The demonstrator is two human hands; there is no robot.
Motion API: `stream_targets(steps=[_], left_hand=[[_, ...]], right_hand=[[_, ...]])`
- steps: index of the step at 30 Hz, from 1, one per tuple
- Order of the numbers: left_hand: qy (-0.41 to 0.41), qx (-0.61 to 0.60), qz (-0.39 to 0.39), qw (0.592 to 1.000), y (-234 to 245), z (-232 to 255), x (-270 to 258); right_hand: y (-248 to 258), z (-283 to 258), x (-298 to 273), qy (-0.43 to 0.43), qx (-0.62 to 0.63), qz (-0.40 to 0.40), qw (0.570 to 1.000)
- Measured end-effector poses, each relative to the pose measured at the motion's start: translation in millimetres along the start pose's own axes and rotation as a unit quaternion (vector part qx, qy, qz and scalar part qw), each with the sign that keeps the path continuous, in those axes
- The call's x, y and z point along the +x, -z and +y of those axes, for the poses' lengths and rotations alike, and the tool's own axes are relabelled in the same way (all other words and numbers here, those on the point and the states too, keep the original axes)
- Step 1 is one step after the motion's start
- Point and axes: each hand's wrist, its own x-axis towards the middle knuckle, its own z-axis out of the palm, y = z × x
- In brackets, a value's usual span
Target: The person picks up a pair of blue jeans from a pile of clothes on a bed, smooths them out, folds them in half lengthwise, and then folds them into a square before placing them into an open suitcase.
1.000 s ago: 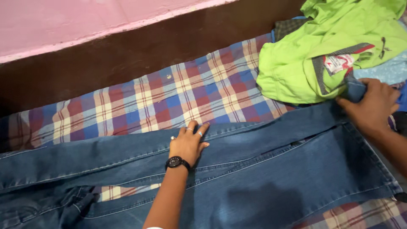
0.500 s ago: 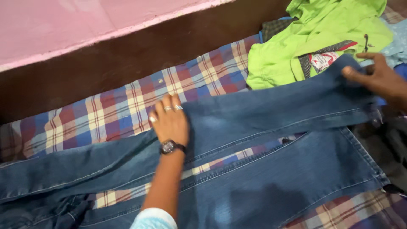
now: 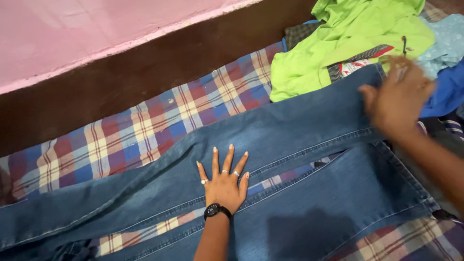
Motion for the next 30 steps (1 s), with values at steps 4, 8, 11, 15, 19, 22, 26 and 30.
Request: stream_targets(steps=[4,8,11,15,19,22,26,30], left_hand=[[0.0,0.005,0.005,1.0,-1,0,-5],[-0.007,0.01,0.004,1.0,4,0,-7],[-0.019,-0.029,-0.026,0.999,12,-3,-22],[0.024,0.05,0.039,0.998,41,-51,-61],[0.275,0.048,0.146,0.949,79,-136,-124],[0.378,0.17,0.113,0.903,94,-185,-154],[0.365,0.197,0.08,0.906,111,-231,-166],[0.299,0.217,0.089,0.925,136,-263,-158]], right_hand=[[12,-55,-60,0.259,0.065,-0.139,0.953],[-8,-49,-62,0.358,0.049,-0.189,0.913],[-8,-65,-69,0.283,-0.029,-0.309,0.907],[23,-112,-84,0.354,0.055,-0.272,0.893],[51,-186,-86,0.389,0.187,-0.342,0.835],[66,-260,-86,0.393,0.239,-0.372,0.806],[84,-380,-99,0.314,0.316,-0.391,0.805],[85,-455,-111,0.346,0.232,-0.408,0.812]])
